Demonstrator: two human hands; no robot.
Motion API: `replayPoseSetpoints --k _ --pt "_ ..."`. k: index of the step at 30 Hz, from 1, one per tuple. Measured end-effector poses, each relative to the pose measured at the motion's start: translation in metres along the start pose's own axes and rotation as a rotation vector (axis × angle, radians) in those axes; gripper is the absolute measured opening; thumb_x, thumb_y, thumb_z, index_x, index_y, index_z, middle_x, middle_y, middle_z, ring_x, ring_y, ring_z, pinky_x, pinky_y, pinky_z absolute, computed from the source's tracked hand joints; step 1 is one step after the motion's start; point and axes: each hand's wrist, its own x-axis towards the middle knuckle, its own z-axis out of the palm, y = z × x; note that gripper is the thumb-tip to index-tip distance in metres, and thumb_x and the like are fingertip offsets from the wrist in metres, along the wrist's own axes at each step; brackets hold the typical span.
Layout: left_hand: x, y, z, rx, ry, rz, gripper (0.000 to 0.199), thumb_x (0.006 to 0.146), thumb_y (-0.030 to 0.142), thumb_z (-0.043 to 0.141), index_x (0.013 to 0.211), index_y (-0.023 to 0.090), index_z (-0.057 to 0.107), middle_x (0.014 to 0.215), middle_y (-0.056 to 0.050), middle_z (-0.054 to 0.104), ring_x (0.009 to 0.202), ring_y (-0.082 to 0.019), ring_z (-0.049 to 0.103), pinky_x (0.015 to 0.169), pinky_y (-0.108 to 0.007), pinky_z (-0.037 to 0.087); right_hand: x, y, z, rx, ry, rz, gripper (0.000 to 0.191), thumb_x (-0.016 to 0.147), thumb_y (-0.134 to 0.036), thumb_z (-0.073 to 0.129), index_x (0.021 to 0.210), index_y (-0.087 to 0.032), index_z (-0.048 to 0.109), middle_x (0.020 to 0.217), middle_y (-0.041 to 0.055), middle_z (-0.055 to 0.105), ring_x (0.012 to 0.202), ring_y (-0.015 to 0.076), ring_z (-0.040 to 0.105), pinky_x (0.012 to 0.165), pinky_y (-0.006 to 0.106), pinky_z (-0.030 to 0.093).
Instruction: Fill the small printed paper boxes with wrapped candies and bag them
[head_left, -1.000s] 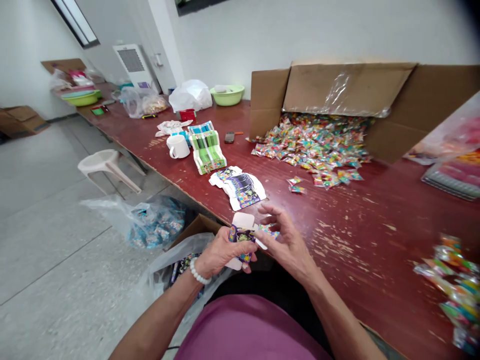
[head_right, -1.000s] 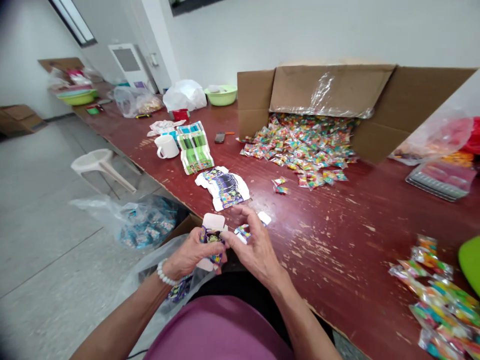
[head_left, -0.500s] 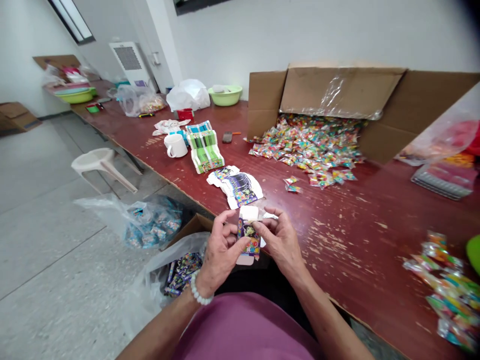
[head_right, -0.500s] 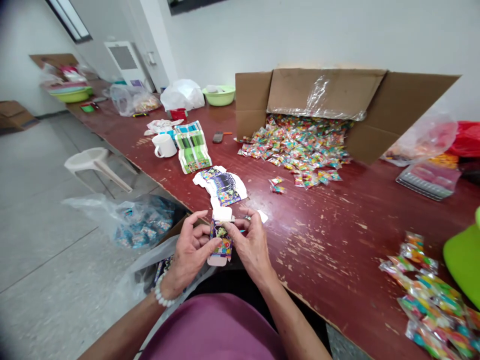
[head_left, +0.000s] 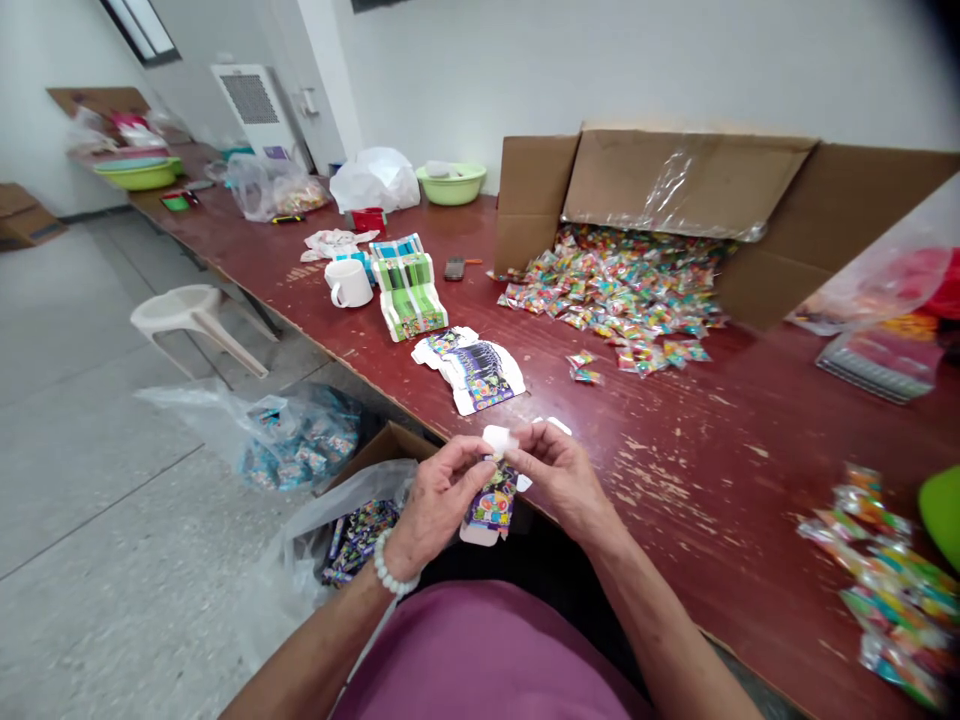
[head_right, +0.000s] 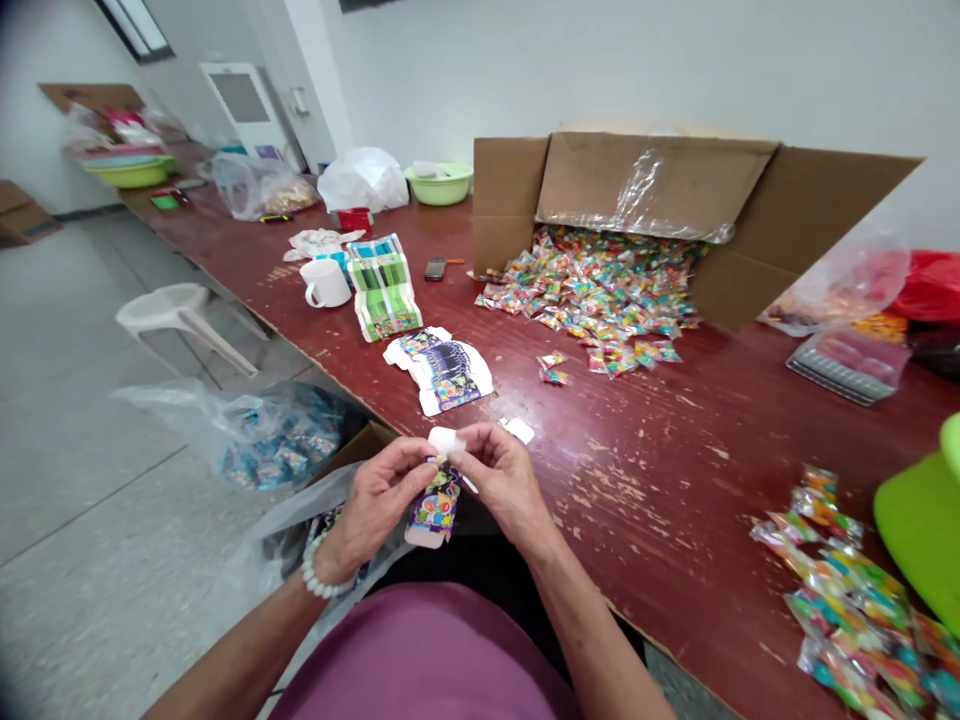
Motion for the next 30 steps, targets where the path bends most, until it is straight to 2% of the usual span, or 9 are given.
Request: replayPoseSetpoints --k 2,5,7,10,13,18,23,26,30 --pt "-0.001 0.001 0.000 -0.019 0.009 -0.002 0.029 0.083 0.036 0.071 0.105 0.020 0.060 0.083 0.001 0.068 0.074 -0.013 0.062 0.069 -0.023 0.050 -0.001 0.000 0.000 -0.007 -0.025 -0.009 0.036 0.068 -0.042 0.084 0.094 -0.023 0.068 0.073 -0.0024 0.066 0.064 0.0143 0.059 0.062 0.027 0.048" --pt "-0.004 0.003 0.001 -0.136 0.036 -0.054 0.053 0.078 0.035 0.078 0.121 0.023 0.048 0.069 0.007 0.060 0.064 -0.010 0.059 0.062 -0.021 0.048 -0.005 0.002 0.000 -0.126 -0.067 -0.069 0.022 0.077 -0.041 0.078 0.083 -0.021 0.070 0.078 0.0016 0.070 0.071 0.0165 0.063 0.069 0.030 0.050" --pt "-0.006 0.005 0.002 -0.272 -0.020 -0.148 0.057 0.079 0.040 0.077 0.123 0.024 0.046 0.075 0.006 0.061 0.066 -0.012 0.063 0.063 -0.023 0.051 -0.008 0.003 -0.001 -0.186 -0.036 -0.132 0.021 0.081 -0.041 0.076 0.079 -0.021 0.070 0.080 0.0024 0.070 0.072 0.0172 0.063 0.070 0.030 0.050" --pt "-0.009 0.004 0.004 -0.429 -0.189 -0.335 0.052 0.088 0.058 0.060 0.125 0.023 0.048 0.087 -0.002 0.066 0.061 -0.017 0.068 0.055 -0.029 0.055 -0.011 0.003 -0.002 -0.312 -0.045 -0.220 0.019 0.085 -0.042 0.071 0.084 -0.023 0.072 0.082 0.0023 0.070 0.071 0.0173 0.062 0.068 0.030 0.050" --pt "-0.008 -0.002 0.007 -0.453 -0.182 -0.416 0.059 0.091 0.065 0.047 0.134 0.023 0.049 0.078 -0.003 0.066 0.046 -0.015 0.063 0.042 -0.025 0.050 -0.014 0.000 -0.001 -0.381 -0.164 -0.214 0.024 0.092 -0.044 0.062 0.087 -0.023 0.072 0.088 0.0032 0.072 0.070 0.0163 0.063 0.068 0.029 0.050" --pt "-0.003 -0.007 0.011 -0.436 -0.145 -0.425 0.070 0.091 0.069 0.042 0.142 0.022 0.047 0.071 -0.002 0.066 0.043 -0.014 0.061 0.039 -0.022 0.047 -0.010 -0.002 0.001 -0.256 -0.181 -0.095 0.019 0.085 -0.039 0.070 0.081 -0.020 0.065 0.101 0.0038 0.074 0.056 0.0109 0.059 0.057 0.027 0.051" --pt "-0.001 -0.002 0.013 -0.346 -0.129 -0.348 0.079 0.087 0.074 0.044 0.138 0.015 0.053 0.071 -0.005 0.068 0.042 -0.013 0.059 0.038 -0.021 0.044 -0.002 0.000 0.003 -0.109 -0.124 0.008 0.023 0.081 -0.039 0.074 0.078 -0.018 0.064 0.099 0.0065 0.076 0.055 0.0114 0.060 0.051 0.025 0.051" --pt "-0.002 -0.002 0.011 -0.294 -0.132 -0.318 0.077 0.088 0.072 0.044 0.137 0.013 0.055 0.071 -0.006 0.068 0.043 -0.012 0.059 0.039 -0.021 0.044 -0.004 0.000 0.002 -0.112 -0.120 -0.010 0.023 0.082 -0.038 0.073 0.077 -0.018 0.065 0.099 0.0066 0.075 0.056 0.0110 0.060 0.052 0.025 0.051" --pt "-0.003 -0.007 0.009 -0.273 -0.129 -0.323 0.074 0.089 0.070 0.045 0.136 0.015 0.057 0.071 -0.005 0.065 0.044 -0.012 0.058 0.041 -0.021 0.043 -0.014 -0.006 0.000 -0.227 -0.263 -0.126 0.018 0.092 -0.036 0.063 0.086 -0.019 0.067 0.114 0.0069 0.071 0.070 0.0136 0.064 0.062 0.027 0.054"
